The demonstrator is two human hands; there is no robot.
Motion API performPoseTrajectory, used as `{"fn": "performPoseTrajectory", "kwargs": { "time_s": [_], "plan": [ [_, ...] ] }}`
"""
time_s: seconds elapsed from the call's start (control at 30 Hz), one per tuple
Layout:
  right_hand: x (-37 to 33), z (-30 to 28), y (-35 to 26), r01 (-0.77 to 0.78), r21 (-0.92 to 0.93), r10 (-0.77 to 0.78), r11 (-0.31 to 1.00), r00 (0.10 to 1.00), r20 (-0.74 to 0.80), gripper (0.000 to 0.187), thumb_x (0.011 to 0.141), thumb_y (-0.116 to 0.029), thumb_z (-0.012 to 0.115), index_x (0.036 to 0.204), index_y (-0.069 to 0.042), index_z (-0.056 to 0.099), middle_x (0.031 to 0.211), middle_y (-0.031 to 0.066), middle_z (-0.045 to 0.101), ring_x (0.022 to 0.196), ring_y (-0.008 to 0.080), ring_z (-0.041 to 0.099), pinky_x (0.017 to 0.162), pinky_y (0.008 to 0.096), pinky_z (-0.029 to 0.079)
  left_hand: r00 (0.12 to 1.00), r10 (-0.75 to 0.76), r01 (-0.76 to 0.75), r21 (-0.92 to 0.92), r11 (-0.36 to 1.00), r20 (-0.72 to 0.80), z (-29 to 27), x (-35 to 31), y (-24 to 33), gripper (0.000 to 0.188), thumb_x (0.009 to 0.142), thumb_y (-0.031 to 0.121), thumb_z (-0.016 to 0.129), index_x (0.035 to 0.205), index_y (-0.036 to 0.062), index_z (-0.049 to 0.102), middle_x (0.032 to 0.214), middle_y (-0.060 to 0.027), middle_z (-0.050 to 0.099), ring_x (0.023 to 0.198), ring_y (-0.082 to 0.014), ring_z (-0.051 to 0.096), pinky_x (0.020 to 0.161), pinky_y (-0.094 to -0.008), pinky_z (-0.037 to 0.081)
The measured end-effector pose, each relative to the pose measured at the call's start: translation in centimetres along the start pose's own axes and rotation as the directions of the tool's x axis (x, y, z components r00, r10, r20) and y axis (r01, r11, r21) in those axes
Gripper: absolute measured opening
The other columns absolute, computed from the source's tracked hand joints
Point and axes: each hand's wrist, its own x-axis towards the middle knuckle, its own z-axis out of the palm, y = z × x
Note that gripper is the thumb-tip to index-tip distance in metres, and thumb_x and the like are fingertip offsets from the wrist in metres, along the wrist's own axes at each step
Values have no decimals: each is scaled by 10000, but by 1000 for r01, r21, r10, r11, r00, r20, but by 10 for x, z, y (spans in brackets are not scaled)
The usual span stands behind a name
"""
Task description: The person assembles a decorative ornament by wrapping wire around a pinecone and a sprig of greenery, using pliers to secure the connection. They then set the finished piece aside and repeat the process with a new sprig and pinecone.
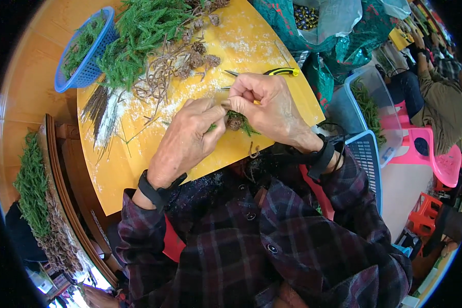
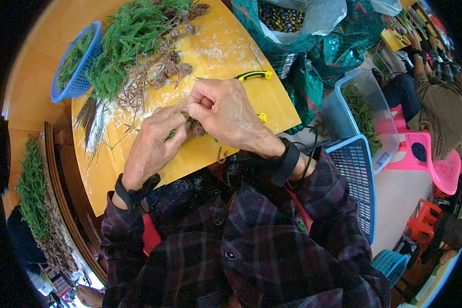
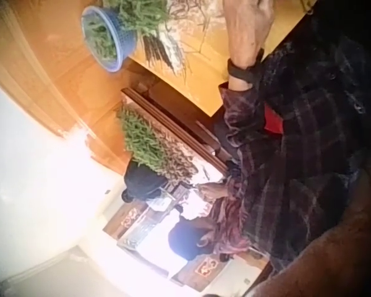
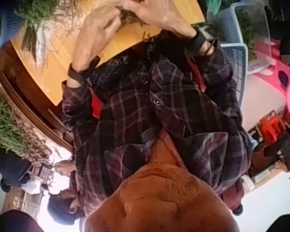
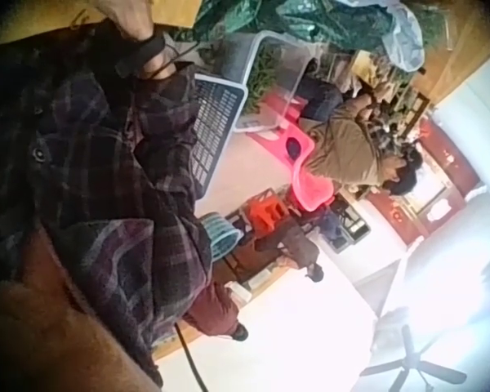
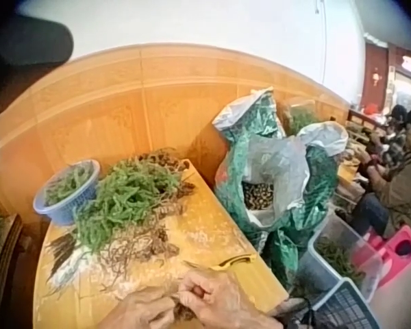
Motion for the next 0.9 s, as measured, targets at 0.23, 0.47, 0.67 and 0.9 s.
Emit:
{"fn": "performPoseTrajectory", "kwargs": {
  "time_s": [0.23, 0.47, 0.67, 0.9],
  "plan": [
    [-3, 5, 2, -106, 92, 115, 990, 989, -90, 114, 840, -38, 624, 751, -7, 560, 605, -54, 490, 554, -5, 402, 474, 180, 314, 995, 14, -3, 116, 993, -96, 5, 5, 14, 84, 744, 41, 616, 795, -11, 574, 743, -141, 540, 735, -313, 526, 695, -393, 409],
    [0, -1, 0, -114, 168, 130, 979, 987, -89, 102, 869, -73, 604, 805, 0, 572, 653, -57, 515, 594, -4, 438, 508, 170, 353, 986, -37, 41, 24, 999, -163, 7, 10, 7, 87, 760, 50, 611, 820, -13, 605, 710, -130, 564, 692, -277, 556, 675, -347, 428],
    [10, -21, 5, -149, 417, 41, 897, 965, 258, 123, 867, -124, 595, 869, -2, 581, 754, -23, 545, 703, 40, 483, 631, 227, 413, 931, -327, 366, -376, 851, 164, -10, 7, 9, 162, 807, 106, 594, 901, -14, 648, 736, -86, 624, 672, -132, 572, 618, -275, 448],
    [16, -14, 4, -195, 344, -1, 918, 868, 496, 86, 816, -52, 618, 886, -15, 584, 834, -15, 568, 777, 63, 516, 705, 232, 434, 937, -248, 347, -586, 732, 246, -20, -14, -6, 220, 822, 173, 602, 924, -9, 672, 679, -55, 614, 587, -85, 538, 536, -246, 437]
  ]
}}
